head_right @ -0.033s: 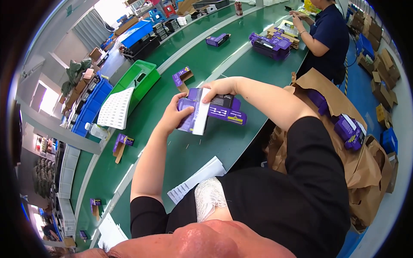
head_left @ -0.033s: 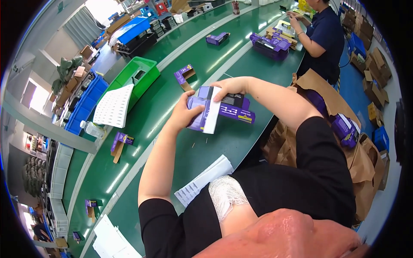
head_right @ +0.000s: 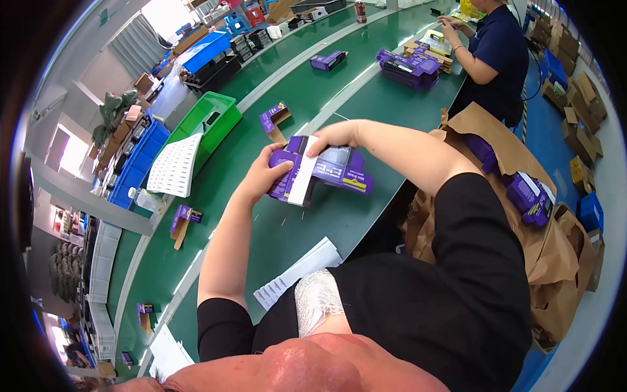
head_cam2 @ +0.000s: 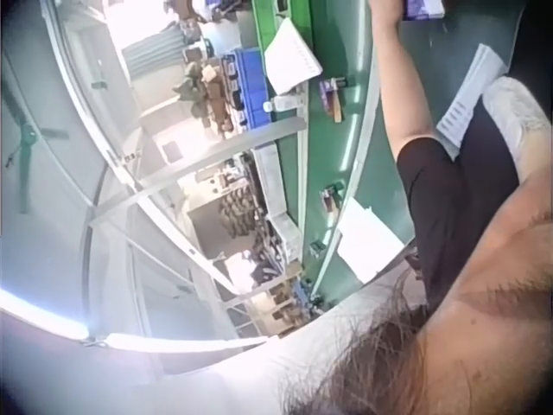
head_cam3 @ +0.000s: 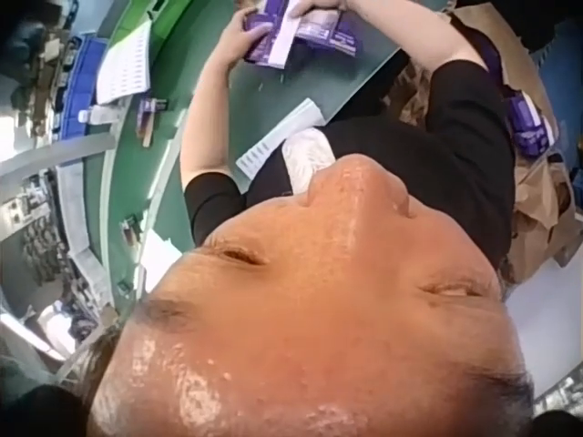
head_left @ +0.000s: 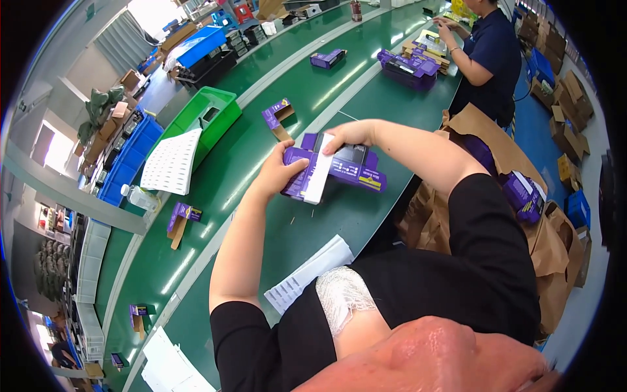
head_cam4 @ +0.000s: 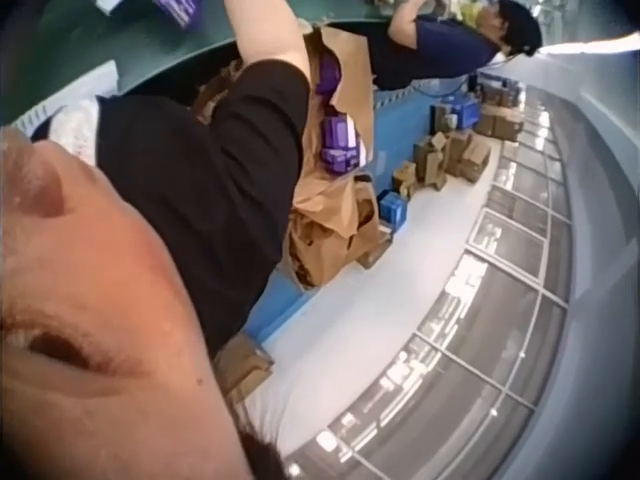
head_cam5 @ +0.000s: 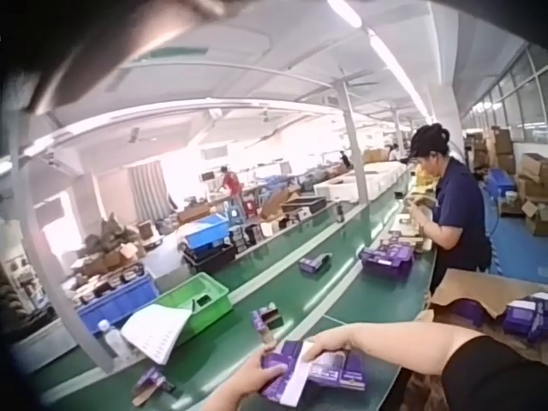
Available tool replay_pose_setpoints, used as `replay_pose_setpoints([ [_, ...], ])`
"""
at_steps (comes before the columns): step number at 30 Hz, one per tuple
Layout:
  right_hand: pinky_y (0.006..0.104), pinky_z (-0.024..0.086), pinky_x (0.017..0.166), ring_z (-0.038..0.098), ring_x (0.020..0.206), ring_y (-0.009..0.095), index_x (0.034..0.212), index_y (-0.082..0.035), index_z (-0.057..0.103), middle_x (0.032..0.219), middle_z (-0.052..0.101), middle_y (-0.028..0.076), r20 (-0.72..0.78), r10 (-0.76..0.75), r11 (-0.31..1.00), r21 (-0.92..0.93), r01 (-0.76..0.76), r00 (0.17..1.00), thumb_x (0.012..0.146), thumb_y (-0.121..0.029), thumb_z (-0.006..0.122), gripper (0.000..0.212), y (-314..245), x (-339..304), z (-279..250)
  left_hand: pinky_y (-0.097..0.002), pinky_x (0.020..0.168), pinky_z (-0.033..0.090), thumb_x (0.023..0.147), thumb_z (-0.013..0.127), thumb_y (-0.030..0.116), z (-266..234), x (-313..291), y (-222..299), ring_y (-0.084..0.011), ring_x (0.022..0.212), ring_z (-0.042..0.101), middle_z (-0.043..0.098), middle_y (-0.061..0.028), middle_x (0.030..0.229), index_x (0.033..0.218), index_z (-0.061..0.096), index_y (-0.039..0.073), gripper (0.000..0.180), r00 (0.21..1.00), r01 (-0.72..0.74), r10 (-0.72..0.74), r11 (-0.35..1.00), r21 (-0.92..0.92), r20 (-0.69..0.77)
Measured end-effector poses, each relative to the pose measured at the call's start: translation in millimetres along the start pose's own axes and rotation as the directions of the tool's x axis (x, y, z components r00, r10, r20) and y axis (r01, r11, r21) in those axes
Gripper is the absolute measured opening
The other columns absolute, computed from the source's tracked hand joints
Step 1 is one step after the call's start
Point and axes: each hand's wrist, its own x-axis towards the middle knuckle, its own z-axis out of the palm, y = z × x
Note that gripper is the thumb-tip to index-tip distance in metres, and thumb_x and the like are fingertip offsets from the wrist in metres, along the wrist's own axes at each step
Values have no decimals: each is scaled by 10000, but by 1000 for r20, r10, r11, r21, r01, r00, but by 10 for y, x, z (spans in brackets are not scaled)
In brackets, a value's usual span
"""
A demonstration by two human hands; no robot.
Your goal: Applying labels and stickers to purple packaging boxes at an assembly line.
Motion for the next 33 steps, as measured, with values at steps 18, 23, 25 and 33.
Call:
replay_pose_setpoints([
  [18, 414, 503, 922, 596, 1078, 320, 1267, -92, 654, 1247, 597, 135, -83, -440, 443, -886, 136, 894, 892, -255, 642, 409, 155, -167, 462, -460, 872, 513, 871, 662, 315, 359, 127, 615, -386, 980, 601, 656, -212, 1063, 1019, 698, 15, 336, 890, 201, -371, 841, 503, 265],
  [23, 407, 515, 894, 622, 1013, 317, 1190, -92, 677, 1165, 632, 123, -48, -491, 508, -827, 240, 870, 899, -147, 614, 302, 303, -203, 408, -458, 903, 500, 872, 660, 353, 411, 48, 479, -381, 1024, 580, 635, -216, 1083, 1059, 685, 16, 386, 902, 149, -359, 780, 608, 240],
  [25, 405, 516, 893, 627, 995, 315, 1174, -94, 679, 1150, 634, 123, -50, -435, 574, -785, 234, 899, 887, -132, 625, 295, 245, -212, 354, -456, 904, 499, 874, 659, 356, 450, 11, 543, -382, 1031, 577, 636, -214, 1083, 1052, 688, 21, 381, 918, 154, -336, 789, 594, 208],
  [33, 394, 532, 855, 648, 888, 315, 1053, -94, 686, 1035, 655, 121, -6, -119, 786, -612, 90, 993, 811, -68, 682, 243, 121, -116, 230, -451, 902, 497, 879, 664, 367, 537, -83, 569, -377, 1029, 571, 637, -201, 1060, 995, 688, 44, 345, 941, 213, -323, 791, 574, 97],
])
